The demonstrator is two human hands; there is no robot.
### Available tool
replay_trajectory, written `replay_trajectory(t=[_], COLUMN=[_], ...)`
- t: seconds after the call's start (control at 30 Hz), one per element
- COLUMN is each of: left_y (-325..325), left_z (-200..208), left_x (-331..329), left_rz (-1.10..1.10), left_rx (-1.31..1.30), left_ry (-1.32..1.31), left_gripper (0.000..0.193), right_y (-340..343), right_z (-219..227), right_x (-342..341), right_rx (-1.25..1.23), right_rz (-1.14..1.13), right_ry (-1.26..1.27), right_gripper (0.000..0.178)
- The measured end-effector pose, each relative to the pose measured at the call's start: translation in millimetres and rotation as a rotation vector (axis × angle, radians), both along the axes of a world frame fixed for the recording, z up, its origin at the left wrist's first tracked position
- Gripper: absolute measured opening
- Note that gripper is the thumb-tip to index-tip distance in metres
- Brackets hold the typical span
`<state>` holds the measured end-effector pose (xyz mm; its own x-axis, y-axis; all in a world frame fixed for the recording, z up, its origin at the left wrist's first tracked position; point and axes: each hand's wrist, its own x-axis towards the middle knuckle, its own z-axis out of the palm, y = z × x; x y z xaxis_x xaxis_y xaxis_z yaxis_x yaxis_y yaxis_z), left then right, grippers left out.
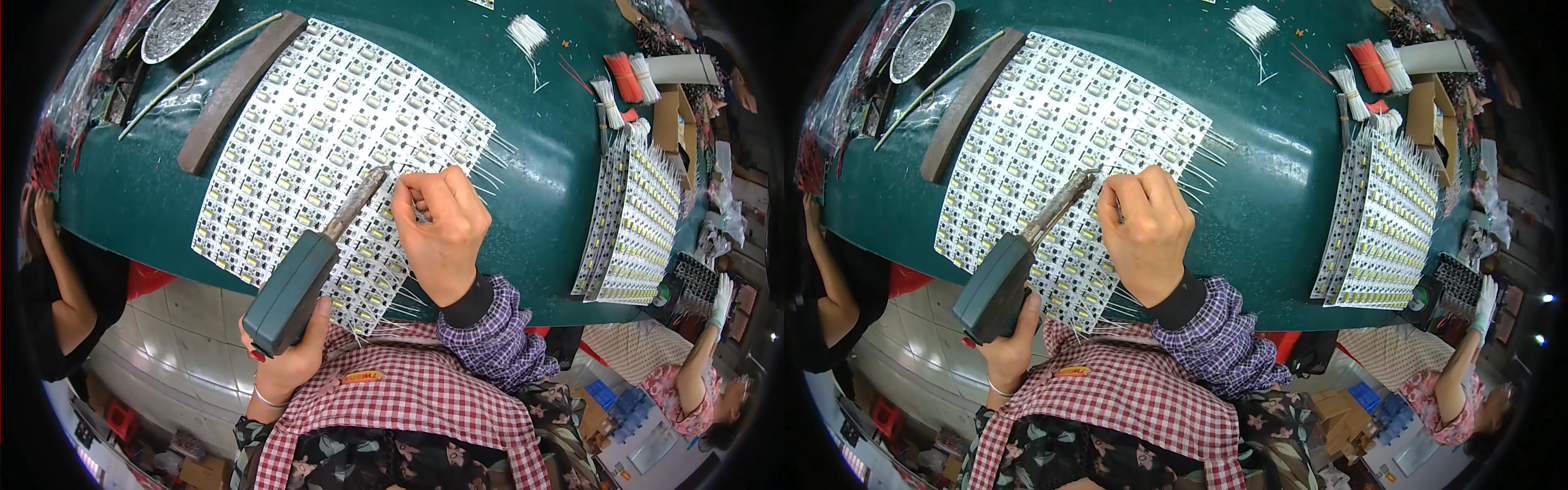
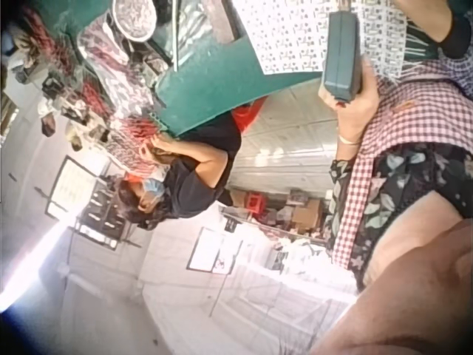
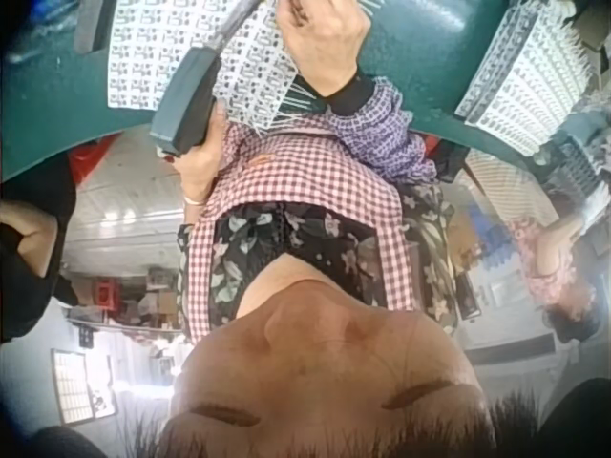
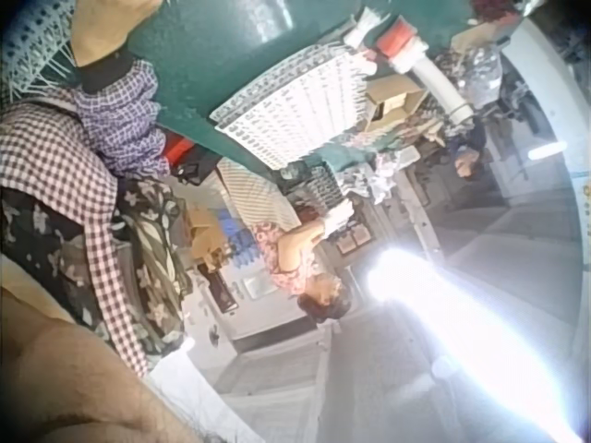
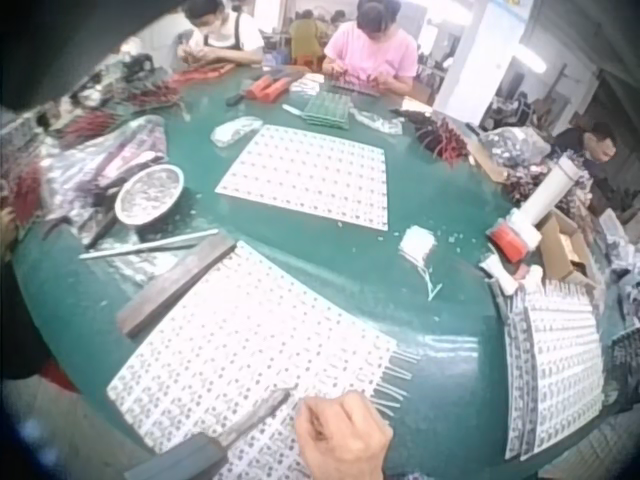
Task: The person attaches wires to LED circuit boards using a soldering gun.
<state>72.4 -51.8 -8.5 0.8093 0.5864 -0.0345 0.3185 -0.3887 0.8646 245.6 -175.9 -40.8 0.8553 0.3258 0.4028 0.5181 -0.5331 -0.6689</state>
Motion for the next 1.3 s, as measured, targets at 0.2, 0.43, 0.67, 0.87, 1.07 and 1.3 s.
replay_trajectory(t=[0.2,0.43,0.67,0.87,1.07,1.3], left_y=[2,0,2,-3,-4,-3], left_z=[-1,-1,-3,-1,0,0], left_x=[-1,-17,-15,-5,3,-2], left_rz=[-0.037,-0.088,-0.153,0.035,0.02,-0.009], left_rx=[-0.017,-0.113,0.068,-0.063,-0.036,-0.038], left_ry=[-0.003,-0.068,-0.053,0.013,-0.029,-0.002], left_gripper=[0.022,0.029,0.031,0.022,0.02,0.02], right_y=[1,2,2,2,3,3], right_z=[0,1,0,0,0,-2], right_x=[0,1,0,0,0,0], right_rx=[-0.01,-0.015,-0.006,-0.008,-0.007,-0.009], right_rz=[-0.009,0.0,-0.003,-0.01,-0.018,-0.024], right_ry=[-0.009,-0.033,-0.03,-0.033,-0.034,-0.043], right_gripper=[0.017,0.018,0.018,0.017,0.016,0.016])
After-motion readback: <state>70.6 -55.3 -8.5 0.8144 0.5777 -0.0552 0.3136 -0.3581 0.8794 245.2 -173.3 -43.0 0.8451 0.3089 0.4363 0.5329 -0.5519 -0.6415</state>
